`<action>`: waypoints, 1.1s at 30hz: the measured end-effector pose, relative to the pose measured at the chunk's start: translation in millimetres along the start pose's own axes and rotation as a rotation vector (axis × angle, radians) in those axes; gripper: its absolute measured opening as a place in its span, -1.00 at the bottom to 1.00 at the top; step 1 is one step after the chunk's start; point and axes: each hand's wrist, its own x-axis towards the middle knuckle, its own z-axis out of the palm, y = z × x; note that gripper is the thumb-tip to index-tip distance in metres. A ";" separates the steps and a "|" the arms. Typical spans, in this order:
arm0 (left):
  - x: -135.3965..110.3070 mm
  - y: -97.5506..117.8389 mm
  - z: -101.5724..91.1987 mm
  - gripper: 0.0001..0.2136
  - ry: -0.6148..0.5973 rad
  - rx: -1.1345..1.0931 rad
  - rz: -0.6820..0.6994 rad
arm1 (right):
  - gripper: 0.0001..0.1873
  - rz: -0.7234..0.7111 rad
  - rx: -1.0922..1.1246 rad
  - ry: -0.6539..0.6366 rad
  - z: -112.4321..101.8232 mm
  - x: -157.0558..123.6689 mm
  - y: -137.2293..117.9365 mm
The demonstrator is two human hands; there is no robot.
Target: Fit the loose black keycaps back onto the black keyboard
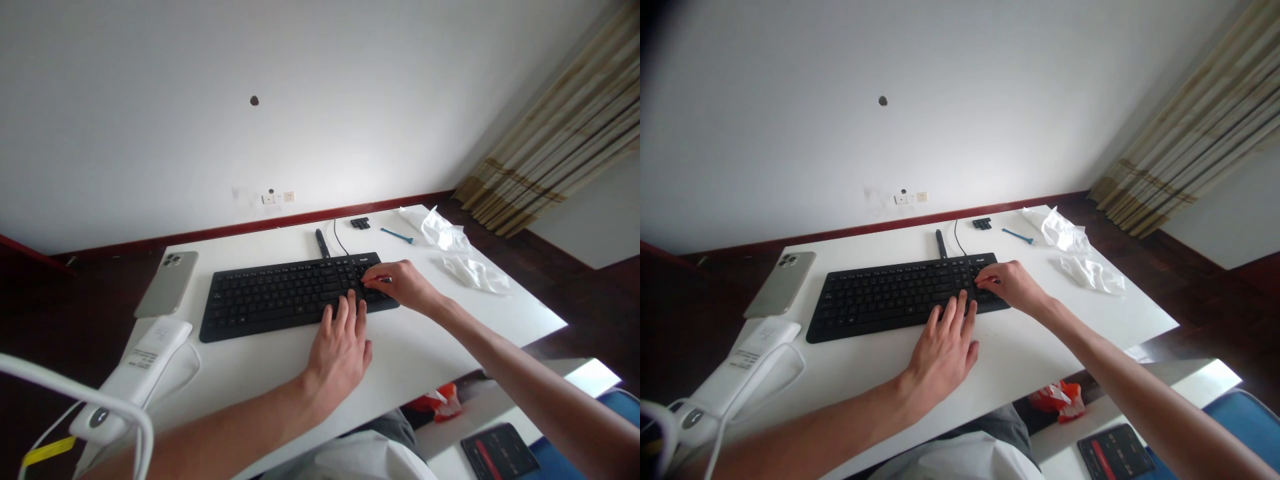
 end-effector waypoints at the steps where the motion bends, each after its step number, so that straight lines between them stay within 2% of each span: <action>1: 0.0 0.0 -0.1 -0.38 -0.002 0.001 0.000 | -0.89 -0.011 -0.011 -0.008 -0.4 0.2 -1.2; 11: -0.7 -0.1 0.4 -0.38 0.000 -0.015 -0.006 | -0.82 -0.170 -0.113 -0.029 -3.5 1.2 -5.6; 15: -0.4 0.1 -0.1 -0.38 -0.009 -0.015 -0.010 | -0.75 -0.314 -0.217 -0.048 -2.4 -4.6 -7.9; 18: 0.2 0.6 -0.9 -0.38 -0.022 -0.019 -0.013 | -0.73 -0.367 -0.335 -0.074 0.4 -11.4 -13.4; 24: 0.8 0.8 -1.5 -0.39 -0.017 -0.018 -0.013 | -0.70 -0.367 -0.505 -0.079 11.8 -19.0 -21.3; 29: -0.1 0.4 -0.3 -0.39 0.003 -0.009 -0.009 | -0.77 -0.277 -0.364 -0.026 6.5 -9.3 -13.2; 31: -0.8 0.2 0.5 -0.39 0.014 -0.009 -0.009 | -0.79 -0.261 -0.279 0.038 -1.3 2.8 -3.2; 33: -1.4 0.3 1.6 -0.38 0.021 -0.007 -0.009 | -0.77 -0.215 -0.255 0.188 -10.4 20.8 11.3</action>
